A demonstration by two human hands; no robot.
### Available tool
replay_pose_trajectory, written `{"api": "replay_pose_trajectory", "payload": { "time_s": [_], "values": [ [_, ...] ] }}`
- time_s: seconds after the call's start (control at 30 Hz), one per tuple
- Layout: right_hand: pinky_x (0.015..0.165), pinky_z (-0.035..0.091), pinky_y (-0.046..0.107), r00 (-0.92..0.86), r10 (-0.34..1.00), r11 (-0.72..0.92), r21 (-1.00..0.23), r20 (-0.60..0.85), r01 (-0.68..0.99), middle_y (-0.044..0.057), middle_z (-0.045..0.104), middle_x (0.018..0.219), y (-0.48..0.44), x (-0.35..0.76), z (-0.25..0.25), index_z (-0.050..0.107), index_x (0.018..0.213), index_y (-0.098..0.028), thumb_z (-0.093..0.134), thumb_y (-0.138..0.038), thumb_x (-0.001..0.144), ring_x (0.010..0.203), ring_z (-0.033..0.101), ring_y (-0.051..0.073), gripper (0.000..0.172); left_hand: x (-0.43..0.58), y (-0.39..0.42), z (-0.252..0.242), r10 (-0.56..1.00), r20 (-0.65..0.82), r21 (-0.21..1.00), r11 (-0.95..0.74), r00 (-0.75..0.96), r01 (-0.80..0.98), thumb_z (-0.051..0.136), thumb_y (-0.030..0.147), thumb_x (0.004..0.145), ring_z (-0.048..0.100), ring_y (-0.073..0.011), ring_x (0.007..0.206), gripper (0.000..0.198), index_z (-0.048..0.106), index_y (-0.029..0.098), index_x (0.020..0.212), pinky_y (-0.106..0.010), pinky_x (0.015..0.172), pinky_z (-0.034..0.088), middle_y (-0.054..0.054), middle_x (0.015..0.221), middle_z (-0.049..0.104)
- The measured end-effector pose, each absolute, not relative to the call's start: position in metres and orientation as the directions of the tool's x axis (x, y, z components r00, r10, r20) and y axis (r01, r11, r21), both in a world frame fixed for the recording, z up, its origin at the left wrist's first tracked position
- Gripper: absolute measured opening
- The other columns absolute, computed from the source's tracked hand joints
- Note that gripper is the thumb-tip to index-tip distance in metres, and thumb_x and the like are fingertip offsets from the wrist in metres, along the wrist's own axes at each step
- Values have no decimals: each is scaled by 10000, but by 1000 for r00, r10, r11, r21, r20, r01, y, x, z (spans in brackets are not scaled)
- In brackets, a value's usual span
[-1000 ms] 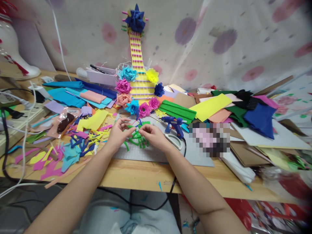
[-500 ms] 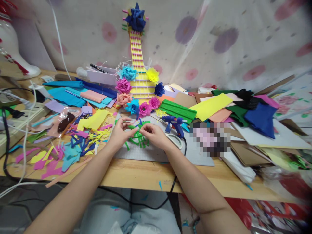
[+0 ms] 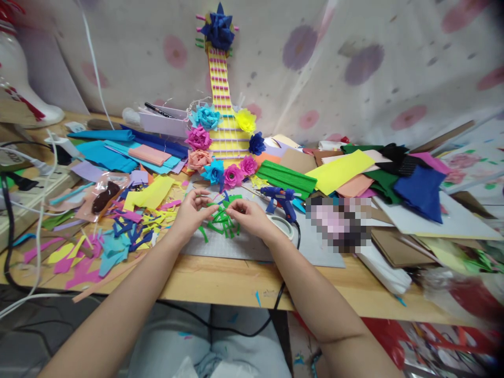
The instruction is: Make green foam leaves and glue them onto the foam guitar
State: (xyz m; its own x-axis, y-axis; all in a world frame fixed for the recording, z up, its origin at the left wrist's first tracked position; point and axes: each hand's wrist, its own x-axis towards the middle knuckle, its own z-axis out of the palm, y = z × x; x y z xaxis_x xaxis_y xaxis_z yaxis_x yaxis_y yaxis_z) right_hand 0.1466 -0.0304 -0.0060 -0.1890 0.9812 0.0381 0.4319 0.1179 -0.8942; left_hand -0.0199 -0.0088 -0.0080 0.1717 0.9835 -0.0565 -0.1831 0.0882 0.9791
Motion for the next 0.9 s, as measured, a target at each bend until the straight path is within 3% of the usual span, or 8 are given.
{"api": "replay_pose_trajectory", "payload": {
  "time_s": [0.27,0.33,0.43,0.5,0.6,0.9],
  "values": [
    [570,358,213,-125,990,121,-841,64,528,-9,581,664,-29,154,1,587,740,-156,525,-352,755,589,480,89,207,-21,-8,-10,986,-63,977,93,154,-194,770,250,469,528,-80,533,516,464,168,876,-205,464,463,49,667,550],
    [593,354,222,-51,992,123,-742,119,659,0,604,709,-30,161,6,582,747,-167,507,-314,769,633,506,103,167,-22,-8,-7,991,-70,971,94,117,-218,775,245,460,535,-83,547,519,466,168,870,-206,469,467,49,670,547],
    [606,329,237,-24,989,96,-497,149,863,8,628,764,-34,170,11,579,736,-189,500,-250,764,699,529,128,104,-24,-7,-4,993,-101,961,114,66,-250,779,240,453,556,-93,588,520,472,170,867,-199,475,466,46,679,543],
    [607,321,241,-70,990,113,-372,125,921,16,636,790,-36,172,10,580,739,-197,502,-236,757,735,538,140,89,-25,-6,-4,991,-125,954,132,45,-270,781,234,447,566,-96,606,522,477,171,865,-188,474,458,42,687,546],
    [610,323,241,-130,986,155,-279,104,948,29,640,810,-37,168,4,582,757,-198,505,-251,756,777,546,153,94,-25,-5,-6,987,-154,943,159,38,-292,786,229,434,568,-95,604,533,481,170,867,-181,467,447,38,699,554],
    [609,341,265,-128,990,139,-245,59,960,66,652,808,-31,162,-10,606,726,-192,512,-232,749,802,567,196,105,-19,-8,-7,975,-209,929,221,71,-297,787,212,434,562,-95,567,524,482,159,857,-185,455,449,21,670,578]
  ]
}}
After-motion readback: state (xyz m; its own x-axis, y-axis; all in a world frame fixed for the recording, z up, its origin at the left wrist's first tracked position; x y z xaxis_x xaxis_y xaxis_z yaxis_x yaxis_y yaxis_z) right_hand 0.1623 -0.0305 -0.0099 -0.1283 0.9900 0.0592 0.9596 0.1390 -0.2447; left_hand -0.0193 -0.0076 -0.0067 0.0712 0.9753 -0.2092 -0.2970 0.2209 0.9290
